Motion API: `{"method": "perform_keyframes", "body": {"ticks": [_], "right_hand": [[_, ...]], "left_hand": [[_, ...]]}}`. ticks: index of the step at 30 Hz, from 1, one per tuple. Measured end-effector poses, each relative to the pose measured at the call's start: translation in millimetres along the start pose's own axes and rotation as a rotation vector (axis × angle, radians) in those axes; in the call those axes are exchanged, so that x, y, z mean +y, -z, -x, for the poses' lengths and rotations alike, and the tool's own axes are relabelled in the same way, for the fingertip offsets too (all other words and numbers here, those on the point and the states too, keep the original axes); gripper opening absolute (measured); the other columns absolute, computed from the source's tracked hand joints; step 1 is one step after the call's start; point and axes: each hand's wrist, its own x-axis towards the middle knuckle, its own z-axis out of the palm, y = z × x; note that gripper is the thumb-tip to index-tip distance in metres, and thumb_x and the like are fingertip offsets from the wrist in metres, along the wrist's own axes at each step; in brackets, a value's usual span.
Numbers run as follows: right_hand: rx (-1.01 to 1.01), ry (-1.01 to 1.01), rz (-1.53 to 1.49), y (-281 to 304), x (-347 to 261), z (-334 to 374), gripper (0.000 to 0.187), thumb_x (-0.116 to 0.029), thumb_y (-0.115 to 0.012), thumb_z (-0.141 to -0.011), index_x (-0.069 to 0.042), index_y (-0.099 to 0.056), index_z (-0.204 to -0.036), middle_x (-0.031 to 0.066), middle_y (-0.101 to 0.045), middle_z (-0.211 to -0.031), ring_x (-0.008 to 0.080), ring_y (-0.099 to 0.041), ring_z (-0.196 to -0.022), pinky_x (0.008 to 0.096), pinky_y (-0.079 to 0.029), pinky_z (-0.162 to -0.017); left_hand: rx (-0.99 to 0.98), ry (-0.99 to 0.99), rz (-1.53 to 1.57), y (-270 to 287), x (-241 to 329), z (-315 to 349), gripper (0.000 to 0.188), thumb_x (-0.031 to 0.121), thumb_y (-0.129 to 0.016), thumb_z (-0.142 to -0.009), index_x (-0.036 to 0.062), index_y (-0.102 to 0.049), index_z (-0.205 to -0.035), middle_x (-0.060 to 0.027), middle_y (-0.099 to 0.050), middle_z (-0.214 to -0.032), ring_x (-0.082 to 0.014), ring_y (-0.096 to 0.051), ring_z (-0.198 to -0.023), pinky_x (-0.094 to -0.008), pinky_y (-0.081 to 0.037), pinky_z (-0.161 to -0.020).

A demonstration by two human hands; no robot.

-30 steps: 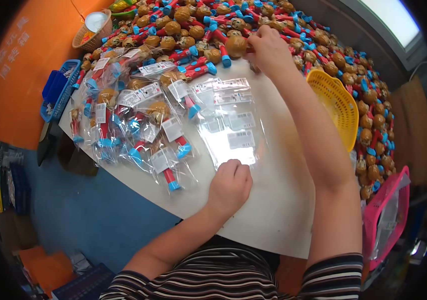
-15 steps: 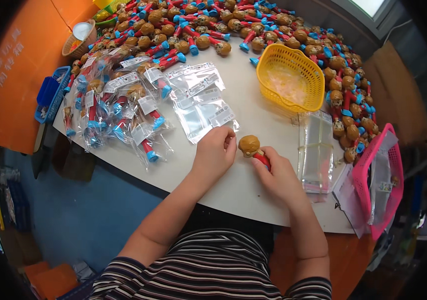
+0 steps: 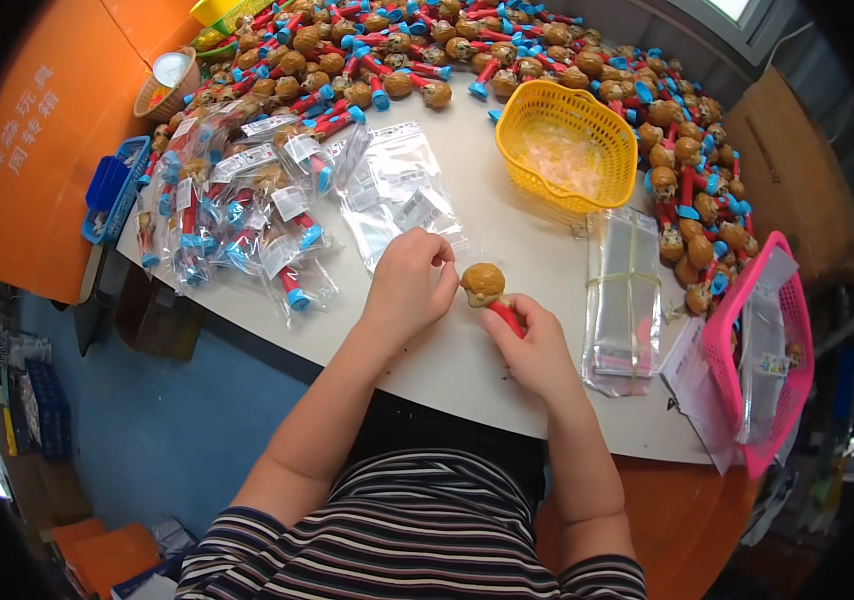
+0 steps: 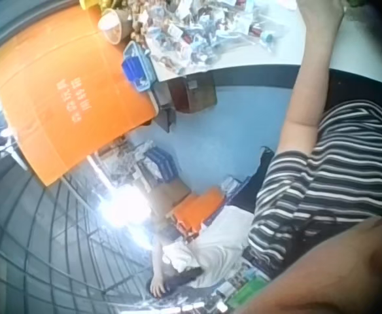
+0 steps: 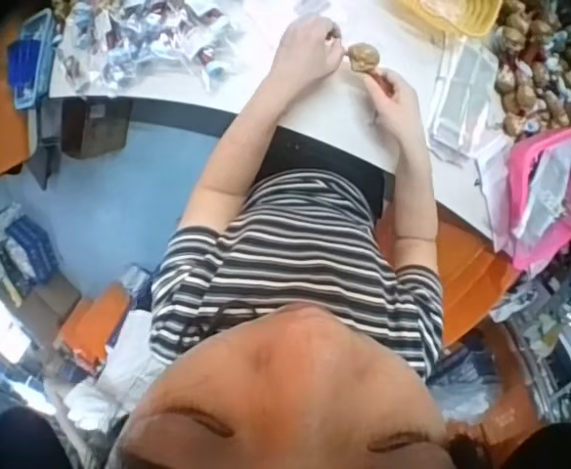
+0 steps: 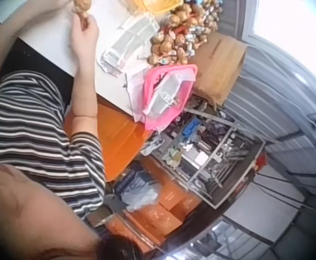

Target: Packaging small items into clear plastic bags at a workstation.

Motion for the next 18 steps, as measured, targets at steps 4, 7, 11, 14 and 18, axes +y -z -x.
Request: {"method": "perform_keyframes", "body": {"ticks": [4, 7, 11, 14, 18], "right_hand": [[-0.16, -0.06, -0.389, 13, -5, 13, 0.022, -0.014, -0.053, -0.099, 0.0, -0.055, -0.115, 0.0019, -0.057, -0.083, 0.009, -0.054, -0.068, 0.0249, -0.046, -0.059], [-0.054, 0.064, -0.509, 5, -13, 19, 0.03, -0.011, -0.052, -0.098, 0.002, -0.051, -0.125, 0.0045, -0.059, -0.09, 0.0099, -0.056, -0.073, 0.0265, -0.049, -0.064], [-0.081, 0.123, -0.334, 5, 8, 17, 0.037, -0.01, -0.054, -0.097, 0.002, -0.048, -0.132, 0.005, -0.06, -0.089, 0.0098, -0.057, -0.071, 0.0256, -0.05, -0.064], [-0.028, 0.043, -0.186, 0, 15, 16, 0.038, -0.009, -0.059, -0.095, 0.002, -0.052, -0.131, 0.0032, -0.06, -0.082, 0.0095, -0.057, -0.07, 0.0244, -0.048, -0.065], [0.181, 0.095, 0.038, -4, 28, 13, 0.027, -0.012, -0.06, -0.094, 0.003, -0.063, -0.117, 0.0069, -0.064, -0.075, 0.015, -0.059, -0.067, 0.0298, -0.049, -0.063]], "left_hand": [[-0.184, -0.076, -0.194, -5, -9, 4, 0.006, 0.002, -0.063, -0.072, 0.0014, -0.062, -0.078, -0.0151, -0.056, -0.089, -0.0344, -0.055, -0.089, -0.043, -0.048, -0.076], [-0.274, -0.061, -0.195, -12, -5, 7, 0.007, 0.001, -0.062, -0.073, 0.0017, -0.063, -0.079, -0.0153, -0.056, -0.091, -0.0344, -0.054, -0.093, -0.042, -0.048, -0.081], [-0.278, 0.026, -0.16, -11, -5, 7, 0.01, -0.001, -0.06, -0.075, 0.0001, -0.064, -0.085, -0.016, -0.06, -0.089, -0.0348, -0.057, -0.091, -0.041, -0.048, -0.081], [-0.288, 0.108, 0.011, -5, -8, 5, 0.009, 0.001, -0.06, -0.079, -0.0026, -0.063, -0.087, -0.017, -0.064, -0.084, -0.034, -0.061, -0.083, -0.0408, -0.05, -0.075], [-0.27, 0.214, 0.122, 1, -4, 2, 0.01, 0.003, -0.061, -0.082, -0.0041, -0.062, -0.089, -0.0179, -0.066, -0.08, -0.0326, -0.064, -0.077, -0.04, -0.05, -0.072]]}}
